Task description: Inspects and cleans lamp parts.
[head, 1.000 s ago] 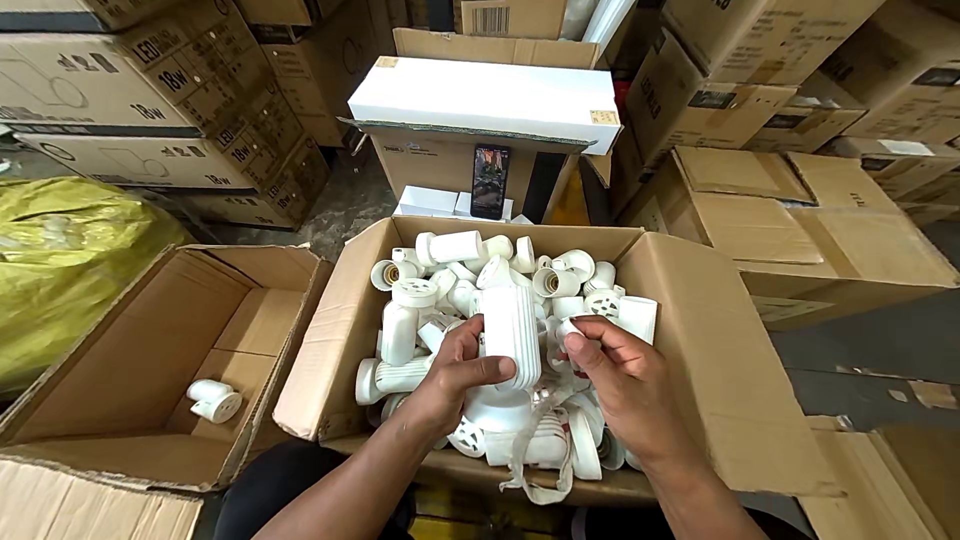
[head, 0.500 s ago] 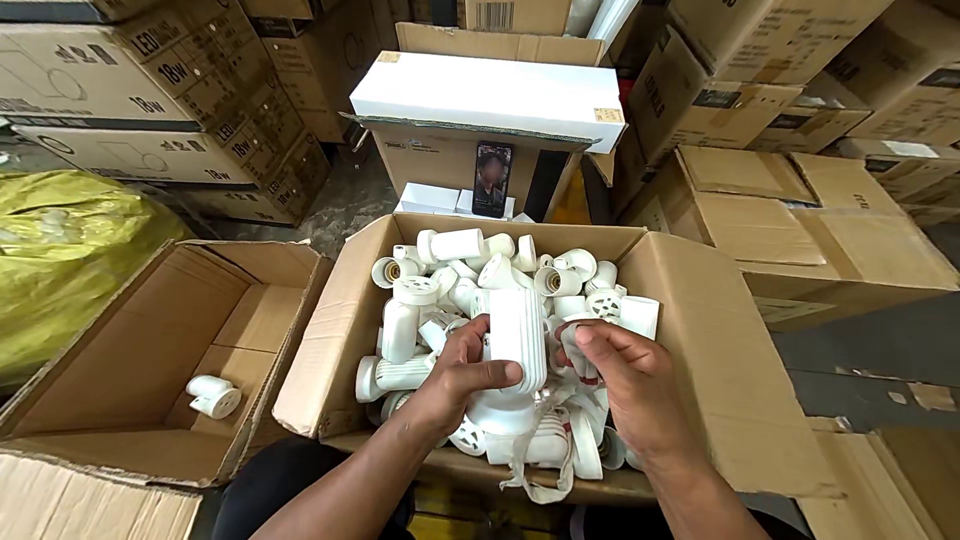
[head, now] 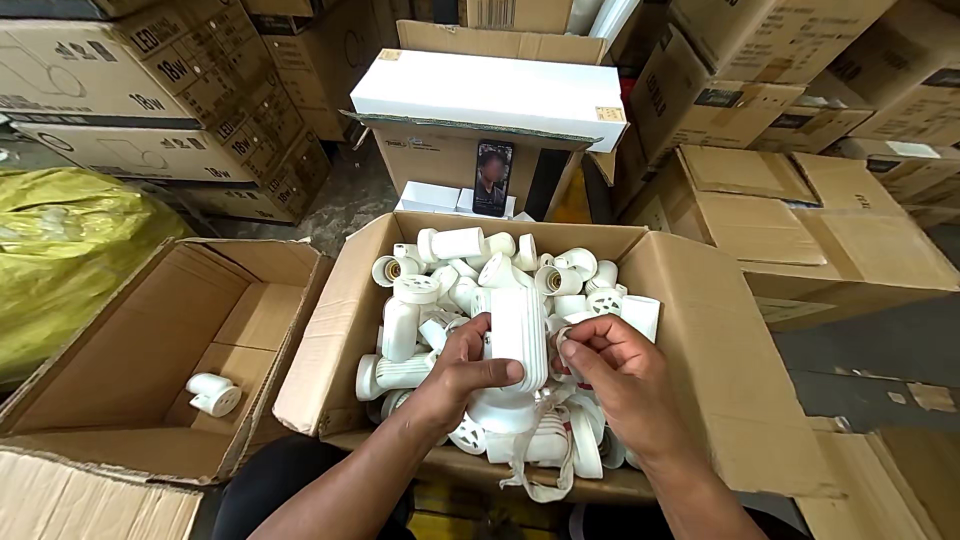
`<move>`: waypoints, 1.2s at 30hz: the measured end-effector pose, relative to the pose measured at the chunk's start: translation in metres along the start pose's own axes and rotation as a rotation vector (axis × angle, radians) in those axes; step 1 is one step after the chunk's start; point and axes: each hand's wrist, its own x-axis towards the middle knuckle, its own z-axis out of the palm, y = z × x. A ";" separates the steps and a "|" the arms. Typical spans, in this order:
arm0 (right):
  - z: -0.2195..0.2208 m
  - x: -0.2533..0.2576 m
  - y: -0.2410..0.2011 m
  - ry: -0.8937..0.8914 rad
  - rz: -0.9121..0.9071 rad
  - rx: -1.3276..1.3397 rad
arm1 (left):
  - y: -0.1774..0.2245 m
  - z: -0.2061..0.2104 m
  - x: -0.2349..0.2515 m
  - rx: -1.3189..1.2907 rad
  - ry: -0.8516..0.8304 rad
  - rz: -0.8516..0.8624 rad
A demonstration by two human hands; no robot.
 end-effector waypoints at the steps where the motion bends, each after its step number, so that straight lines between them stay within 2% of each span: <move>1: 0.001 0.000 -0.001 0.006 0.011 0.019 | 0.000 0.000 0.000 -0.001 -0.003 0.000; 5: -0.001 0.001 -0.004 -0.008 0.117 0.084 | -0.001 0.000 0.000 -0.007 -0.009 -0.004; 9: -0.004 0.001 -0.004 -0.061 0.143 0.108 | -0.001 0.000 0.000 -0.010 -0.010 -0.007; 13: -0.002 0.000 -0.004 -0.036 0.104 0.091 | -0.001 0.000 0.001 -0.008 -0.017 -0.011; 19: 0.001 -0.002 0.001 -0.029 -0.031 -0.079 | -0.002 0.000 0.001 0.008 -0.009 -0.022; 36: 0.006 -0.006 0.002 0.014 -0.004 -0.087 | -0.005 0.004 0.000 0.022 -0.008 -0.049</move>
